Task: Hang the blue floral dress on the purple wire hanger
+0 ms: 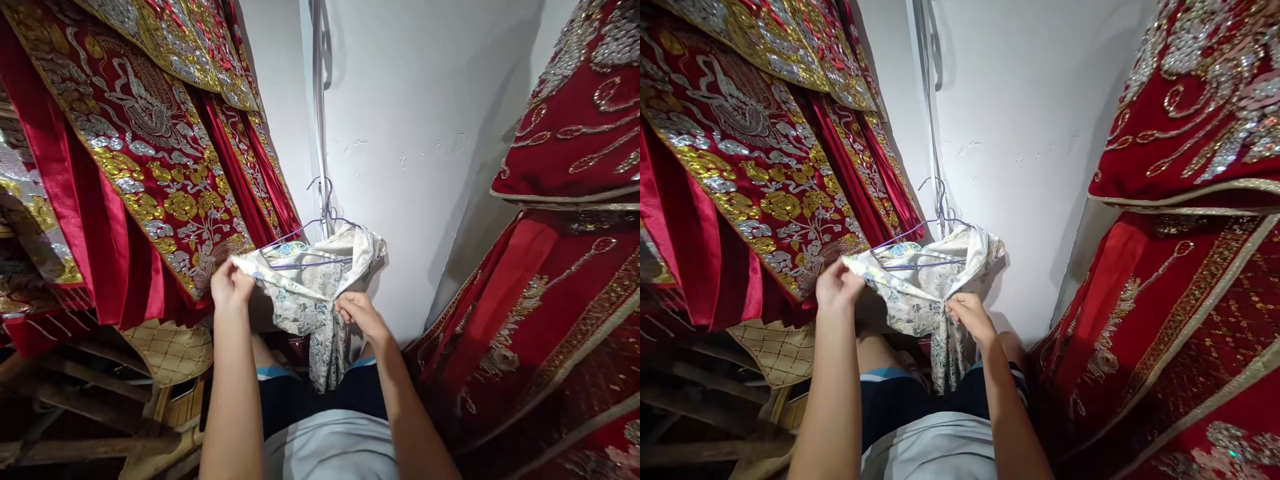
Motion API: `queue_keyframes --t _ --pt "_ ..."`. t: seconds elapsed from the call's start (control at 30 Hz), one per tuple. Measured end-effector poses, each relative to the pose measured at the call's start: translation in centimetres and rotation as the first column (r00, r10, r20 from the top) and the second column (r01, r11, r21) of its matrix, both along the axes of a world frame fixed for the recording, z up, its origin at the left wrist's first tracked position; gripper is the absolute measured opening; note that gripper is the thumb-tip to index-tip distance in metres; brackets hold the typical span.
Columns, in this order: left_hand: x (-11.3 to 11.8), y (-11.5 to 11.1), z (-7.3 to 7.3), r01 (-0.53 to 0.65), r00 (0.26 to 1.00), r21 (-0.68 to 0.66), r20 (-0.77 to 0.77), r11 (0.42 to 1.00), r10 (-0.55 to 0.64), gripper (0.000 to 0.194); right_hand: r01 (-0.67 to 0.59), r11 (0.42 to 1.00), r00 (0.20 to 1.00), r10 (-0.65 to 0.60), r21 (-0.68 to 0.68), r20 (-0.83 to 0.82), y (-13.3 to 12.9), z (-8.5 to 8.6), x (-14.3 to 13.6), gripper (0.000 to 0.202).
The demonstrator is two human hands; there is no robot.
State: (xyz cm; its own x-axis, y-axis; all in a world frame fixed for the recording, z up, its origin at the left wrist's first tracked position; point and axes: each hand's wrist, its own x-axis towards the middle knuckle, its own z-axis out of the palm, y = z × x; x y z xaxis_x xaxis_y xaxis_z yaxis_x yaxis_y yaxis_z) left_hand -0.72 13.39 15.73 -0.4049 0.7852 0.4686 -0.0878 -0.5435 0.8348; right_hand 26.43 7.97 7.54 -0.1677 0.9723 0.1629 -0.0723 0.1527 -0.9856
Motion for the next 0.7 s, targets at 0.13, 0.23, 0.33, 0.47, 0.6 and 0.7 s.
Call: queue_keyframes --t 0.13,0.23,0.33,0.47,0.6,0.7 --pt "1.1 -1.3 -6.4 0.083 0.963 -0.232 0.268 0.969 -0.018 0.023 -0.191 0.979 0.967 0.201 -0.076 0.159 -0.5 -0.5 1.8 0.016" --pt "3.6 -2.8 -9.2 0.2 0.902 -0.309 0.428 0.93 -0.052 0.022 -0.316 0.916 0.857 0.387 -0.245 0.339 -0.3 -1.4 3.7 0.019" --pt "6.6 -4.7 -8.9 0.433 0.824 -0.232 0.494 0.871 -0.278 0.015 -0.232 0.926 0.842 0.344 -0.296 0.415 -0.1 -2.3 4.9 0.03" --pt "10.9 -7.8 -6.1 0.541 0.83 -0.198 -0.034 0.818 -0.557 0.017 -0.129 0.982 0.966 0.156 -0.14 0.208 -0.5 -1.4 3.9 0.057" --pt "13.7 -9.9 -4.4 0.477 0.767 -0.101 -0.438 0.873 -0.469 0.021 -0.388 0.908 0.916 0.361 -0.16 -0.173 -1.9 0.2 1.4 0.076" --pt "13.5 -10.0 -4.8 0.432 0.771 -0.105 -0.473 0.896 -0.427 0.036 -0.39 0.917 0.895 0.358 -0.08 -0.268 -2.7 0.6 0.6 0.057"
